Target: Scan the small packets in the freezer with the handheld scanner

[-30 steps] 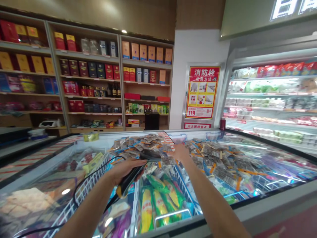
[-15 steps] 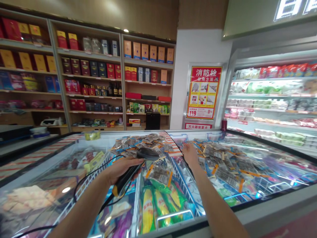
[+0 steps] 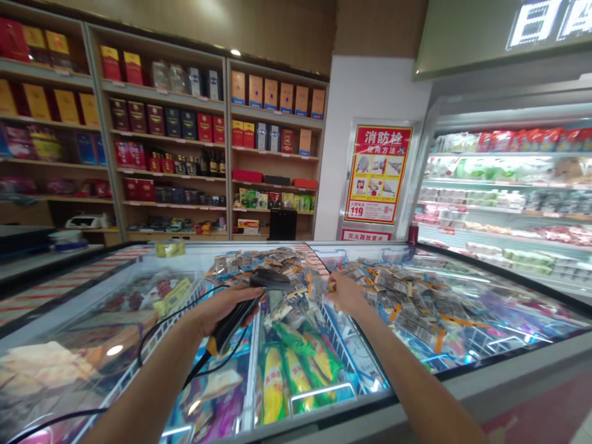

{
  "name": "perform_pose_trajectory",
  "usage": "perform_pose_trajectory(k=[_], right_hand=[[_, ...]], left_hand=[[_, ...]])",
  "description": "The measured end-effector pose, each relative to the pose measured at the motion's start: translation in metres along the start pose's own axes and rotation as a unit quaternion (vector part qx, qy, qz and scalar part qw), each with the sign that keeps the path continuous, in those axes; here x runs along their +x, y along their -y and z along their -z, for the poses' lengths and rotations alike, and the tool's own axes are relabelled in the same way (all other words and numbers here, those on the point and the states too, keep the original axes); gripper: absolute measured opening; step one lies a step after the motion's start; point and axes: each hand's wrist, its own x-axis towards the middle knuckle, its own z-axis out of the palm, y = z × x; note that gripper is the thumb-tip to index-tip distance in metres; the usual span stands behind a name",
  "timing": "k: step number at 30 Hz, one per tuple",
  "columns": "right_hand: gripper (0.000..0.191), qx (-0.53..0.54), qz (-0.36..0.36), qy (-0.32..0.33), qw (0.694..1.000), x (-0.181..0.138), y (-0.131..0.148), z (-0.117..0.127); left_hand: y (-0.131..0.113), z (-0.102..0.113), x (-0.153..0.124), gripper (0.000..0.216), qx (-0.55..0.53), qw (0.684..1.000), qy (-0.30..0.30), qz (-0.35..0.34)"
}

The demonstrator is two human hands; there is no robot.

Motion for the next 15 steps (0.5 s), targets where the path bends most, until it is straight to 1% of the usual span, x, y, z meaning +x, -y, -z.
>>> perform_pose_trajectory(k=[1, 2, 3, 4, 6, 8, 10, 12, 15], right_hand=[[0.021, -0.051, 0.016, -0.028, 0.998, 0.005, -0.003, 0.008], [0.021, -0.101, 0.035, -0.042, 0.993, 0.007, -0.004, 0.014], [0.021, -0.144, 0.052, -0.037, 0.987, 0.008, -0.003, 0.016], [0.019, -0.176, 0.066, -0.016, 0.982, 0.006, -0.001, 0.014], [0.014, -0.199, 0.097, 0.046, 0.974, -0.001, 0.007, 0.002], [0.008, -0.182, 0.146, 0.086, 0.969, -0.009, 0.015, -0.015], [0.005, -0.14, 0.182, 0.093, 0.969, -0.014, 0.02, -0.031], [0.009, -0.094, 0.173, 0.083, 0.977, -0.017, 0.02, -0.043], [0.018, -0.013, 0.138, 0.088, 0.986, -0.02, 0.014, -0.051]], left_hand=[[0.001, 0.0, 0.001, 0.043, 0.003, 1.0, -0.001, -0.001], [0.001, 0.0, 0.002, 0.044, 0.006, 1.0, -0.001, -0.002], [0.001, -0.001, 0.004, 0.043, 0.01, 1.0, -0.001, -0.003], [0.002, -0.002, 0.007, 0.043, 0.016, 1.0, 0.0, -0.002], [0.0, -0.005, 0.014, 0.043, 0.029, 1.0, 0.005, 0.001], [-0.003, -0.007, 0.021, 0.041, 0.045, 0.999, 0.011, 0.004], [-0.008, -0.008, 0.027, 0.038, 0.059, 0.998, 0.012, 0.005], [-0.014, -0.006, 0.03, 0.035, 0.063, 0.998, 0.013, -0.001], [-0.019, -0.001, 0.028, 0.033, 0.059, 0.997, 0.045, -0.011]])
